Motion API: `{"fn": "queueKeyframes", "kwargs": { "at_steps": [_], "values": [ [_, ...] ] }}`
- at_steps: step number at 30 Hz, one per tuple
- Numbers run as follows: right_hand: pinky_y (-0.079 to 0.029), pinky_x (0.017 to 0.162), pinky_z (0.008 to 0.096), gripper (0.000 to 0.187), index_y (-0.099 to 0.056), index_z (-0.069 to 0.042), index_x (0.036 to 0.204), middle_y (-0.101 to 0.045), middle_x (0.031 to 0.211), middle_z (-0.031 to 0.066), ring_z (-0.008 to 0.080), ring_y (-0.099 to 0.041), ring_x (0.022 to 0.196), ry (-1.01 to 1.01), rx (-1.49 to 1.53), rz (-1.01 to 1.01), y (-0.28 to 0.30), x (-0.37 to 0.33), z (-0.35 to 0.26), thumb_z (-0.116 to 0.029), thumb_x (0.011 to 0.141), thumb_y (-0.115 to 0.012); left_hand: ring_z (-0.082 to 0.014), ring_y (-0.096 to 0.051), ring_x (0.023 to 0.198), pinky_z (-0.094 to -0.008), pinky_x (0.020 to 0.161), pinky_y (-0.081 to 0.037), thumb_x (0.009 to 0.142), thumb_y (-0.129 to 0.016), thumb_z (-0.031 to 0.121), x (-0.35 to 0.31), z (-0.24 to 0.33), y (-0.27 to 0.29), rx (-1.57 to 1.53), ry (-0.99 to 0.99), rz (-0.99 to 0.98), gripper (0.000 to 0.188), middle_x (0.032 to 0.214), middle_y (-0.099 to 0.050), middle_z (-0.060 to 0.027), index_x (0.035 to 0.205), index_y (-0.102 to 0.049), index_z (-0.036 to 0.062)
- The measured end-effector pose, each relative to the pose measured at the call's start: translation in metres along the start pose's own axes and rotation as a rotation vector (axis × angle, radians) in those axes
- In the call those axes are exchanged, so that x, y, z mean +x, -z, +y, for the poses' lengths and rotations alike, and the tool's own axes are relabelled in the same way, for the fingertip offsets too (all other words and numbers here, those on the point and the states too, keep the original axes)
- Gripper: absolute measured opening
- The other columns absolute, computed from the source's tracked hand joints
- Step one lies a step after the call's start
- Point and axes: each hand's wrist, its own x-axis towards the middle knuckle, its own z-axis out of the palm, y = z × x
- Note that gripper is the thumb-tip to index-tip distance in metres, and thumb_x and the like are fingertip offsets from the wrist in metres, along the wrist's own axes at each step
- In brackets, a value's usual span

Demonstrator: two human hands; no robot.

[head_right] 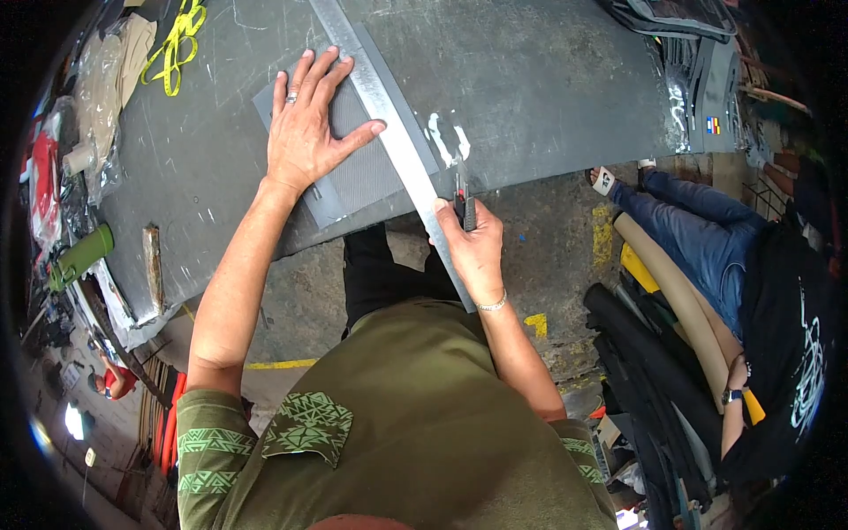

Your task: Cutting a piece of grey fabric using a utility knife and a metal ruler on a workbench.

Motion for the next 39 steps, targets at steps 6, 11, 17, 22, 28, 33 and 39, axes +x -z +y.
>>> {"fn": "queueKeyframes", "kwargs": {
  "at_steps": [6,11,17,22,28,33,39],
  "values": [
    [-0.055,0.057,0.0269,0.022,-0.067,-0.001,0.088,-0.068,0.074,0.0041,0.0098,-0.064,0.061,-0.001,-0.057,0.004,0.001,0.001,-0.001,-0.02,0.099,-0.07,-0.0294,-0.028,0.154,-0.0602,0.125,-0.016,0.076,-0.064,0.083,0.0,-0.001,-0.002,0.014,-0.002,0.016,0.097,0.158,-0.043,-0.0039,0.147,-0.053,0.0179],
    [-0.053,0.055,0.0277,0.024,-0.067,0.001,0.089,-0.067,0.071,0.0036,0.0101,-0.063,0.059,0.023,-0.029,0.008,0.0,0.001,-0.002,-0.022,0.097,-0.07,-0.0322,-0.027,0.154,-0.0605,0.125,-0.016,0.079,-0.058,0.084,-0.001,-0.003,-0.004,0.06,-0.039,0.013,0.099,0.16,-0.04,-0.006,0.15,-0.049,0.0162],
    [-0.052,0.055,0.0312,0.029,-0.069,0.002,0.093,-0.066,0.066,0.0046,0.0142,-0.067,0.058,0.098,-0.115,-0.011,0.0,0.005,-0.002,-0.026,0.095,-0.07,-0.0339,-0.029,0.153,-0.0606,0.122,-0.025,0.079,-0.055,0.087,0.005,-0.003,0.009,0.226,-0.071,-0.091,0.105,0.164,-0.035,-0.0092,0.154,-0.044,0.0148],
    [-0.049,0.066,0.0277,0.031,-0.069,0.002,0.093,-0.062,0.071,0.0014,0.0084,-0.057,0.068,0.182,-0.183,-0.051,0.015,0.025,0.027,-0.03,0.096,-0.072,-0.0411,-0.031,0.15,-0.0595,0.122,-0.022,0.074,-0.072,0.073,0.011,-0.005,0.025,-0.361,-0.401,0.084,0.111,0.158,-0.04,-0.0218,0.151,-0.041,0.0005],
    [-0.05,0.06,0.0257,0.029,-0.068,-0.005,0.096,-0.067,0.077,-0.0006,0.0076,-0.06,0.066,0.137,0.073,-0.108,0.027,0.021,0.027,-0.033,0.101,-0.069,-0.0414,-0.03,0.151,-0.0565,0.121,-0.029,0.075,-0.073,0.07,0.02,0.018,0.039,0.133,0.017,-0.361,0.11,0.161,-0.036,-0.0222,0.152,-0.039,-0.0004],
    [-0.049,0.055,0.0238,0.021,-0.071,-0.005,0.102,-0.068,0.076,-0.0013,0.007,-0.061,0.062,0.137,0.114,-0.17,0.026,0.021,0.018,-0.026,0.097,-0.075,-0.033,-0.026,0.155,-0.0591,0.123,-0.026,0.073,-0.062,0.088,0.016,0.006,0.017,0.236,0.005,-0.248,0.114,0.167,-0.03,-0.0083,0.158,-0.037,0.0162],
    [-0.044,0.053,0.0216,0.017,-0.071,-0.006,0.1,-0.064,0.074,-0.0049,0.004,-0.056,0.06,0.228,0.073,-0.135,0.024,0.028,0.028,-0.021,0.097,-0.075,-0.0326,-0.024,0.155,-0.058,0.123,-0.028,0.069,-0.068,0.086,0.019,0.007,0.016,0.204,0.025,-0.296,0.119,0.168,-0.027,-0.0081,0.159,-0.035,0.0158]
  ]
}}
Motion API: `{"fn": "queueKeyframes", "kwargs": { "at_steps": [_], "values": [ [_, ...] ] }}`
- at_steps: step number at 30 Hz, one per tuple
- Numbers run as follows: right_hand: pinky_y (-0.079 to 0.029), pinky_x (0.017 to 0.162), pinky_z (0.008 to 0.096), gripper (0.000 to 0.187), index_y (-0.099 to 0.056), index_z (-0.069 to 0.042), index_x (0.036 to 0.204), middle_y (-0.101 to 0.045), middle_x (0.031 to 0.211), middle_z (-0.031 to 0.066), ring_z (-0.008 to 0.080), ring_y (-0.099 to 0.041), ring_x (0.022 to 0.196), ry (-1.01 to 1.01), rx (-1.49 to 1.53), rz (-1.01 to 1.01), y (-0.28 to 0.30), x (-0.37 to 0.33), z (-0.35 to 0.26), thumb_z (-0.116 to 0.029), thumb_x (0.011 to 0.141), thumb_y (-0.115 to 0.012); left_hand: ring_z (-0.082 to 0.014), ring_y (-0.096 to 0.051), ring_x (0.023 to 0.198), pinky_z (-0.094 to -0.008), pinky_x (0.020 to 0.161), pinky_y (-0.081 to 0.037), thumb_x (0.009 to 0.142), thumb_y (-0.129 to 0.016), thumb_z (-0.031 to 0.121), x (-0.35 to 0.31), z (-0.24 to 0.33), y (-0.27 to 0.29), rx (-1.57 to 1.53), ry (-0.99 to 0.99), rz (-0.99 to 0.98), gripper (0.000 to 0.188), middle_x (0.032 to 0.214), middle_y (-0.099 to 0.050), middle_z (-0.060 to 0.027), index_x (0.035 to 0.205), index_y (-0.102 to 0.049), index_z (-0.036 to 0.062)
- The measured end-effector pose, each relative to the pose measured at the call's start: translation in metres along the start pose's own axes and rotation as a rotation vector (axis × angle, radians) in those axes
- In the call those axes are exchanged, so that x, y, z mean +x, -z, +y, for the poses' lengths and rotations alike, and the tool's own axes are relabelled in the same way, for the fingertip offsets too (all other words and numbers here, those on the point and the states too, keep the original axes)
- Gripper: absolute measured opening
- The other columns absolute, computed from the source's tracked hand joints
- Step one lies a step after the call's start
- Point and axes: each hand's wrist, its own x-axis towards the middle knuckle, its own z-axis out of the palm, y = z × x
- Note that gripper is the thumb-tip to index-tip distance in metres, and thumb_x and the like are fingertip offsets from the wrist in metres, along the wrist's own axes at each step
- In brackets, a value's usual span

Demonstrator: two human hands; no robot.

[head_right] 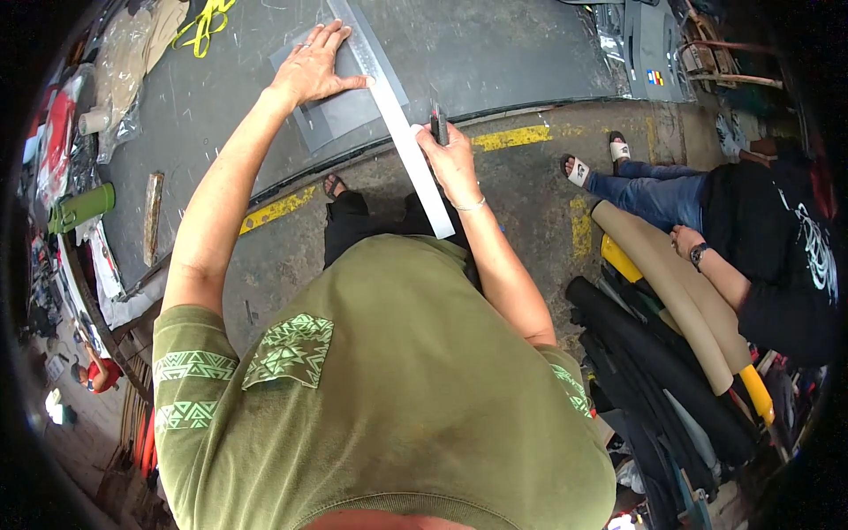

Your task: Cutting a piece of grey fabric using a utility knife and a metal ruler on a workbench.

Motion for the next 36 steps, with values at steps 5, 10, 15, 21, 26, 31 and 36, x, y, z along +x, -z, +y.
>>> {"fn": "queueKeyframes", "kwargs": {
  "at_steps": [5,10,15,21,26,31,36],
  "values": [
    [-0.041,0.051,0.0209,0.014,-0.072,-0.007,0.098,-0.062,0.072,-0.0068,0.0024,-0.052,0.059,0.001,-0.002,0.019,-0.001,-0.001,-0.001,-0.021,0.096,-0.075,-0.0331,-0.024,0.155,-0.0581,0.123,-0.028,0.07,-0.068,0.085,-0.001,0.0,0.002,-0.015,0.008,-0.016,0.118,0.168,-0.027,-0.0088,0.159,-0.035,0.0156],
    [-0.04,0.051,0.0209,0.014,-0.072,-0.007,0.098,-0.062,0.072,-0.0062,0.0021,-0.052,0.059,-0.03,0.05,0.026,-0.005,-0.003,-0.011,-0.019,0.094,-0.077,-0.0324,-0.023,0.156,-0.0586,0.123,-0.028,0.07,-0.068,0.085,0.0,0.001,0.002,-0.016,0.001,-0.009,0.117,0.168,-0.027,-0.0086,0.159,-0.035,0.0162],
    [-0.041,0.05,0.0219,0.014,-0.072,-0.004,0.099,-0.064,0.074,-0.004,0.0034,-0.053,0.059,-0.013,0.031,0.031,-0.008,-0.001,-0.01,-0.015,0.093,-0.078,-0.0313,-0.023,0.156,-0.0617,0.122,-0.027,0.07,-0.067,0.086,0.0,0.0,-0.002,0.007,0.008,0.003,0.117,0.168,-0.027,-0.0083,0.159,-0.035,0.0181],
    [-0.042,0.051,0.0232,0.013,-0.072,-0.002,0.098,-0.065,0.074,-0.0026,0.0048,-0.055,0.059,-0.017,-0.01,0.039,-0.009,-0.001,-0.012,-0.011,0.091,-0.078,-0.0304,-0.022,0.156,-0.0649,0.121,-0.026,0.067,-0.068,0.088,-0.002,-0.002,-0.005,-0.034,0.011,0.015,0.119,0.168,-0.026,-0.0075,0.159,-0.035,0.0183],
    [-0.042,0.051,0.0225,0.013,-0.072,-0.002,0.097,-0.065,0.073,-0.0025,0.0046,-0.055,0.058,-0.033,-0.019,0.041,-0.009,-0.002,-0.015,-0.012,0.09,-0.079,-0.0303,-0.02,0.156,-0.0649,0.122,-0.025,0.068,-0.069,0.087,-0.003,-0.002,-0.007,-0.07,0.001,0.031,0.119,0.168,-0.026,-0.0077,0.158,-0.036,0.0164],
    [-0.042,0.051,0.0223,0.015,-0.073,-0.001,0.097,-0.065,0.073,-0.0019,0.0047,-0.055,0.058,-0.036,-0.053,0.062,-0.009,-0.002,-0.016,-0.012,0.09,-0.079,-0.0305,-0.02,0.157,-0.0648,0.122,-0.024,0.068,-0.069,0.086,-0.003,-0.004,-0.008,-0.084,-0.007,0.042,0.117,0.168,-0.026,-0.0081,0.157,-0.037,0.0163],
    [-0.042,0.051,0.0224,0.014,-0.073,-0.001,0.097,-0.067,0.074,-0.0013,0.0046,-0.056,0.059,-0.055,-0.042,0.057,-0.01,-0.002,-0.018,-0.012,0.09,-0.079,-0.0304,-0.02,0.156,-0.0649,0.122,-0.024,0.067,-0.07,0.086,-0.003,-0.004,-0.01,-0.092,-0.014,0.058,0.118,0.167,-0.027,-0.0087,0.157,-0.038,0.016]
  ]
}}
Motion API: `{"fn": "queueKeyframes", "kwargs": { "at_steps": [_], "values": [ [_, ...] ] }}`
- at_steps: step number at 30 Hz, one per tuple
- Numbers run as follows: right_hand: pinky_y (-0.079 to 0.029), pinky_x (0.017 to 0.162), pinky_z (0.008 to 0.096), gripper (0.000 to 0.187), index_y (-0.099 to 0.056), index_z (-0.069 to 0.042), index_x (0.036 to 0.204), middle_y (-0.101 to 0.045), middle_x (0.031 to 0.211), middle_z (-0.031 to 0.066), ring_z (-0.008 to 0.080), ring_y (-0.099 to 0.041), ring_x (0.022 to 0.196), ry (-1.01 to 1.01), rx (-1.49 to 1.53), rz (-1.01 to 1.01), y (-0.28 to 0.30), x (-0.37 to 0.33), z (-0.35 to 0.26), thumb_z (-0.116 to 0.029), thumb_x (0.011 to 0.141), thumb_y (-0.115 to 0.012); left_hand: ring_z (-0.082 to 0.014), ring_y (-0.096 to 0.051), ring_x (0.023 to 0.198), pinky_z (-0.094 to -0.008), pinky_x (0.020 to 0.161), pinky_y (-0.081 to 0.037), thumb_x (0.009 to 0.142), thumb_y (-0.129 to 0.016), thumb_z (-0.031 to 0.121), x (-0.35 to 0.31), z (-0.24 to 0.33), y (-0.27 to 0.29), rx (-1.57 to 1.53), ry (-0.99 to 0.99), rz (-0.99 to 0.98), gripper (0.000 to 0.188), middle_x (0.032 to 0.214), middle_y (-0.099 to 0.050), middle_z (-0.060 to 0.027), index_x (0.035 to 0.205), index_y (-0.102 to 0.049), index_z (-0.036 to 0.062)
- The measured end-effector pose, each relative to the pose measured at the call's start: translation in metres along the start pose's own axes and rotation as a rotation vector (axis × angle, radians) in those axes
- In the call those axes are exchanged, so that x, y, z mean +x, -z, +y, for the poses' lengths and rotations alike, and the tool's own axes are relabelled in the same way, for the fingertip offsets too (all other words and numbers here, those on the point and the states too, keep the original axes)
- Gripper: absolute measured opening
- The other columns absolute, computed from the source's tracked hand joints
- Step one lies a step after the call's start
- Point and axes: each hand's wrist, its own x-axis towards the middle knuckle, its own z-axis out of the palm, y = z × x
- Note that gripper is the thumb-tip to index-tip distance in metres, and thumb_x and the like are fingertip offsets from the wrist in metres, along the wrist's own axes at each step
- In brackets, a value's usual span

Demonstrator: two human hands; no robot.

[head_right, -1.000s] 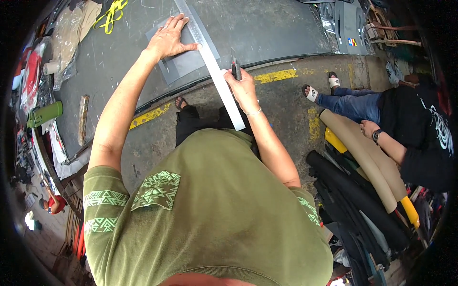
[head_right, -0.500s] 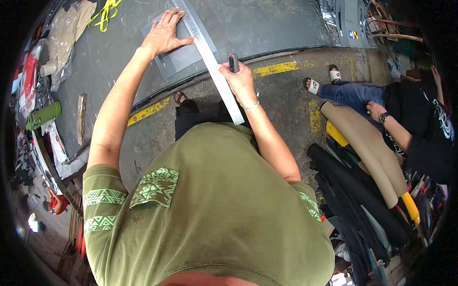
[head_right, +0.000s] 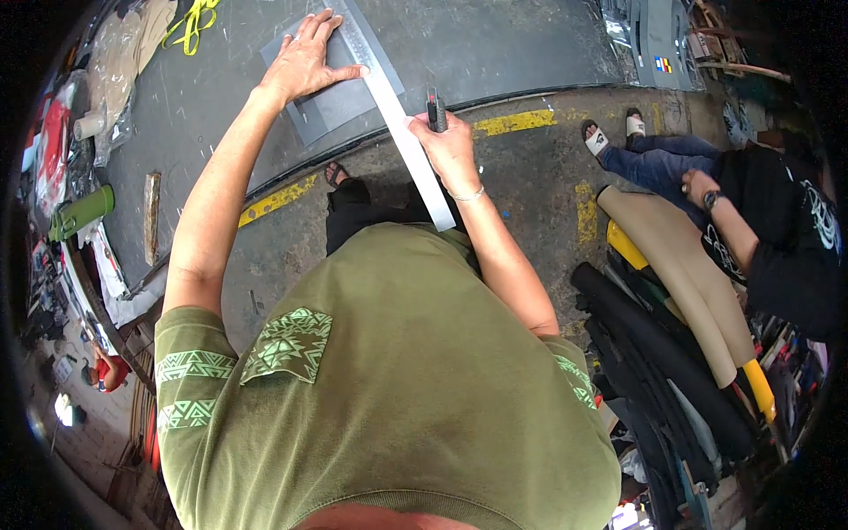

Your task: Cutting a piece of grey fabric using a utility knife and a metal ruler on a workbench.

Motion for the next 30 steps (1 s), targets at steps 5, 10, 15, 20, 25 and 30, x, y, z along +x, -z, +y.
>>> {"fn": "queueKeyframes", "kwargs": {
  "at_steps": [5,10,15,20,25,30],
  "values": [
    [-0.043,0.052,0.023,0.014,-0.073,-0.001,0.096,-0.067,0.074,-0.0007,0.0048,-0.056,0.059,0.014,0.009,0.0,0.0,0.0,0.0,-0.012,0.09,-0.079,-0.0306,-0.024,0.155,-0.0649,0.121,-0.025,0.066,-0.07,0.088,0.0,-0.001,-0.002,0.013,-0.008,0.027,0.119,0.166,-0.03,-0.0097,0.156,-0.04,0.0156],
    [-0.044,0.053,0.0236,0.014,-0.073,0.0,0.097,-0.067,0.074,-0.0005,0.005,-0.057,0.059,0.01,-0.014,-0.019,0.002,0.001,0.002,-0.012,0.092,-0.078,-0.0309,-0.025,0.155,-0.0649,0.121,-0.026,0.065,-0.069,0.089,0.001,-0.004,-0.01,0.025,-0.012,0.055,0.12,0.165,-0.032,-0.01,0.155,-0.041,0.015],
    [-0.045,0.053,0.0237,0.013,-0.073,0.0,0.098,-0.068,0.074,-0.0001,0.0055,-0.057,0.06,0.005,-0.022,-0.012,0.003,0.003,0.004,-0.011,0.092,-0.077,-0.0312,-0.026,0.154,-0.0649,0.121,-0.027,0.065,-0.068,0.09,0.002,-0.003,-0.013,0.033,-0.023,0.074,0.12,0.165,-0.033,-0.0103,0.155,-0.042,0.0146],
    [-0.045,0.054,0.0237,0.012,-0.074,0.0,0.098,-0.068,0.075,0.0,0.0058,-0.058,0.061,0.016,-0.035,-0.019,0.003,0.004,0.006,-0.01,0.092,-0.077,-0.0315,-0.026,0.154,-0.0655,0.121,-0.026,0.065,-0.067,0.09,0.001,-0.004,-0.013,0.024,-0.015,0.083,0.121,0.165,-0.033,-0.0103,0.155,-0.041,0.0148],
    [-0.044,0.054,0.0227,0.011,-0.074,0.0,0.098,-0.067,0.076,-0.0013,0.0048,-0.057,0.062,0.013,-0.033,0.016,0.005,0.005,0.009,-0.008,0.091,-0.077,-0.0353,-0.026,0.153,-0.063,0.121,-0.027,0.069,-0.073,0.077,0.001,0.012,0.018,-0.031,-0.012,-0.027,0.116,0.164,-0.031,-0.0157,0.155,-0.038,0.0076],
    [-0.041,0.053,0.0223,0.011,-0.075,0.0,0.097,-0.066,0.075,-0.0027,0.0039,-0.054,0.061,-0.003,-0.044,0.007,0.003,0.004,0.004,-0.009,0.091,-0.078,-0.0379,-0.026,0.153,-0.0615,0.122,-0.025,0.072,-0.079,0.064,-0.005,0.013,0.03,-0.099,0.025,-0.111,0.111,0.163,-0.03,-0.0217,0.154,-0.037,0.0005]
  ]
}}
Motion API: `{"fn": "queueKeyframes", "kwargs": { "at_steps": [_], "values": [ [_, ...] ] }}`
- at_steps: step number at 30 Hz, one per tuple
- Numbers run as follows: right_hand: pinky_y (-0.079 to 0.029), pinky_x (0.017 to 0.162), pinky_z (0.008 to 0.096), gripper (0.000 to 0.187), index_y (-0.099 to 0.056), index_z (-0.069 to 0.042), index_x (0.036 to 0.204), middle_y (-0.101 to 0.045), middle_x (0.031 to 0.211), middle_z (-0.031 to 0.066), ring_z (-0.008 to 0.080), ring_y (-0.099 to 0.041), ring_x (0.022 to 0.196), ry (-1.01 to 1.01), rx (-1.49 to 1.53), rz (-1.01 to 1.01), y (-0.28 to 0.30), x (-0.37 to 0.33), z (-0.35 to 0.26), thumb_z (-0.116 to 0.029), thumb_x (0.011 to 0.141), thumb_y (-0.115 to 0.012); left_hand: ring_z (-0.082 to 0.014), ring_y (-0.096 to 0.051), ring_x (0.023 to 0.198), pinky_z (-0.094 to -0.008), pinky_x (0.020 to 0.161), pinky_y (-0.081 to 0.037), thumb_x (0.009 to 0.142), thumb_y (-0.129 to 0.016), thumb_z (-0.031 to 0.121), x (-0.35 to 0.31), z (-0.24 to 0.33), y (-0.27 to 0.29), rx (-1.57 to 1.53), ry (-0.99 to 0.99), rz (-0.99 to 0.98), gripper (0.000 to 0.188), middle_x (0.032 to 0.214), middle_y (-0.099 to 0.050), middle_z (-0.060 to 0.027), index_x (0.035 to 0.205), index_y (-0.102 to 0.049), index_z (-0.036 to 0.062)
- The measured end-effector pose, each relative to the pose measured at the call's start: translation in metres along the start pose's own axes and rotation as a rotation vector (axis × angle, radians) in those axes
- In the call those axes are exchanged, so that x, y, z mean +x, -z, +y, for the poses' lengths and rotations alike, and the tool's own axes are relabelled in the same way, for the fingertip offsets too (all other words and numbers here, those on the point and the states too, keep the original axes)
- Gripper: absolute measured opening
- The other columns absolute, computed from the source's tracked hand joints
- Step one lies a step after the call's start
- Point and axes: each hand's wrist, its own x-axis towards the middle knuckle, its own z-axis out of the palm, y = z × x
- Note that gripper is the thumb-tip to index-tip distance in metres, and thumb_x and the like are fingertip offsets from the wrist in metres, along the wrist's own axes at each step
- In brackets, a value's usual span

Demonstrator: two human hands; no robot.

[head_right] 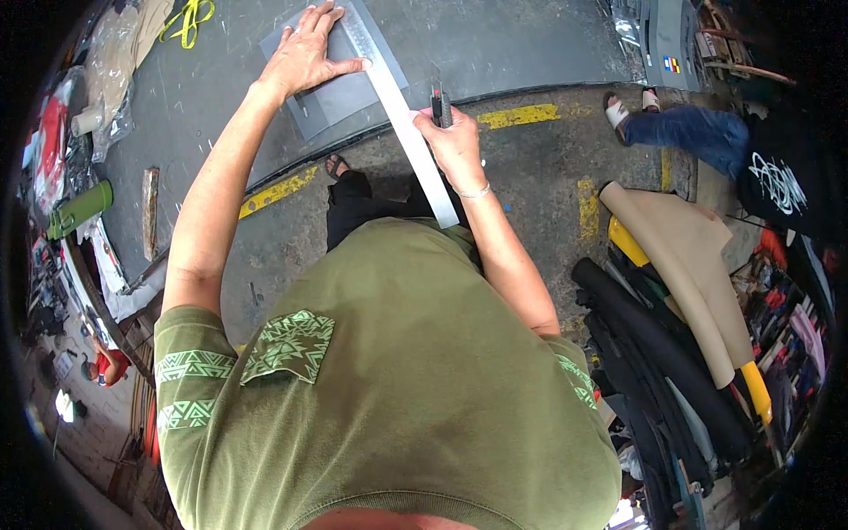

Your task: Cutting a piece of grey fabric using a utility knife and a metal ruler on a workbench.

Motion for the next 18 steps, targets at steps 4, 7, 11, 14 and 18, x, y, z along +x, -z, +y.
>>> {"fn": "queueKeyframes", "kwargs": {
  "at_steps": [4,7,11,14,18],
  "values": [
    [-0.041,0.054,0.0221,0.011,-0.075,-0.001,0.096,-0.066,0.075,-0.0032,0.0034,-0.054,0.061,-0.002,-0.014,0.002,0.0001,0.0,-0.0001,-0.01,0.091,-0.078,-0.0381,-0.026,0.153,-0.0617,0.122,-0.025,0.073,-0.079,0.064,0.0002,-0.0016,-0.0001,-0.004,-0.011,0.011,0.111,0.162,-0.031,-0.0217,0.154,-0.037,0.0005],
    [-0.04,0.054,0.0222,0.011,-0.076,-0.001,0.097,-0.065,0.074,-0.0032,0.0035,-0.053,0.061,0.007,0.001,0.011,0.0,0.0007,0.0032,-0.01,0.091,-0.077,-0.0383,-0.026,0.153,-0.062,0.122,-0.025,0.072,-0.079,0.063,0.0011,-0.0019,-0.0023,0.003,-0.01,0.007,0.111,0.162,-0.031,-0.0218,0.154,-0.037,0.0005],
    [-0.04,0.054,0.0225,0.011,-0.075,0.0,0.098,-0.064,0.074,-0.0034,0.0037,-0.052,0.061,0.021,0.004,-0.009,0.0013,0.0003,0.003,-0.01,0.092,-0.077,-0.0389,-0.026,0.153,-0.0622,0.122,-0.025,0.072,-0.08,0.063,0.0003,-0.0003,-0.0002,-0.01,-0.009,0.006,0.111,0.162,-0.032,-0.0222,0.153,-0.037,0.0005],
    [-0.039,0.054,0.0227,0.012,-0.075,0.0,0.098,-0.064,0.073,-0.0038,0.0038,-0.052,0.06,0.009,0.005,-0.012,0.0015,-0.0013,-0.0006,-0.01,0.092,-0.076,-0.0393,-0.026,0.152,-0.0622,0.122,-0.025,0.072,-0.08,0.063,0.0004,-0.0005,0.0002,-0.007,-0.012,0.008,0.111,0.161,-0.032,-0.0226,0.154,-0.037,0.0006],
    [-0.041,0.057,0.0226,0.012,-0.075,-0.002,0.091,-0.061,0.071,-0.0076,0.0016,-0.051,0.063,-0.033,0.038,-0.007,0.0022,-0.0022,-0.0018,-0.014,0.088,-0.079,-0.0396,-0.026,0.153,-0.0623,0.122,-0.025,0.072,-0.08,0.063,0.0012,0.0,-0.0009,-0.011,-0.016,0.006,0.111,0.161,-0.032,-0.0229,0.154,-0.037,0.0005]
  ]
}}
